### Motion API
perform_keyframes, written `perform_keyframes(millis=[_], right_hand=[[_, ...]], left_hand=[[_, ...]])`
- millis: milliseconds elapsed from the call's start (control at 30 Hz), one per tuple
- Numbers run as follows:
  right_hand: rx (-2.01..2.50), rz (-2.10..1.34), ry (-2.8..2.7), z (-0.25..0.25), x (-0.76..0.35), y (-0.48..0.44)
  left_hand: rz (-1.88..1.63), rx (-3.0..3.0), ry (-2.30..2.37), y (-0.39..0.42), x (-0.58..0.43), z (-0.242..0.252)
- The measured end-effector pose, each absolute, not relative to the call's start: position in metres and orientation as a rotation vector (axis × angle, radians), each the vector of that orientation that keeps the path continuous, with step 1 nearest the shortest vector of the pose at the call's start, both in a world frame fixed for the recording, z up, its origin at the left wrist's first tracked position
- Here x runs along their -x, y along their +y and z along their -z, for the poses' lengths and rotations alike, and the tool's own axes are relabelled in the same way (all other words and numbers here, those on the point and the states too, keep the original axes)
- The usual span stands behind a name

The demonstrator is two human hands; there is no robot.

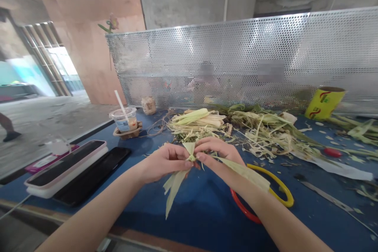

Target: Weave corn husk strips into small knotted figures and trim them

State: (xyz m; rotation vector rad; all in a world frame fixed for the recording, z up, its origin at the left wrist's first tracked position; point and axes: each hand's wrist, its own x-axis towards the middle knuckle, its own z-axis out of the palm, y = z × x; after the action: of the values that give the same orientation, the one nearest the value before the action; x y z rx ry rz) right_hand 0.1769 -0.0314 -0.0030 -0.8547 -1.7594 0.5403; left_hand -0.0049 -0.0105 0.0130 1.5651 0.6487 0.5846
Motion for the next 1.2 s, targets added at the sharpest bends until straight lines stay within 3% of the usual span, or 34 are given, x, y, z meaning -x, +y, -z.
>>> perform_keyframes(millis=[133,400,800,1200], right_hand=[[0.906,-0.827,-1.511,0.013,-0.168,-0.026],[0.948,-1.049,-1.283,0.019,-0.165,-0.026],[0.917,-0.988,-1.217,0.024,-0.165,-0.019],[0.789,-1.004,-1.347,0.02,-0.163,-0.026]], left_hand=[[-0.613,-1.721,0.749,-0.011,0.002,-0.012],[-0.726,-1.709,0.722,-0.012,-0.002,-0.004],[-0.666,-1.487,0.719,-0.011,-0.007,-0.006],[-0.541,-1.709,0.747,-0.015,-0.007,-0.004]])
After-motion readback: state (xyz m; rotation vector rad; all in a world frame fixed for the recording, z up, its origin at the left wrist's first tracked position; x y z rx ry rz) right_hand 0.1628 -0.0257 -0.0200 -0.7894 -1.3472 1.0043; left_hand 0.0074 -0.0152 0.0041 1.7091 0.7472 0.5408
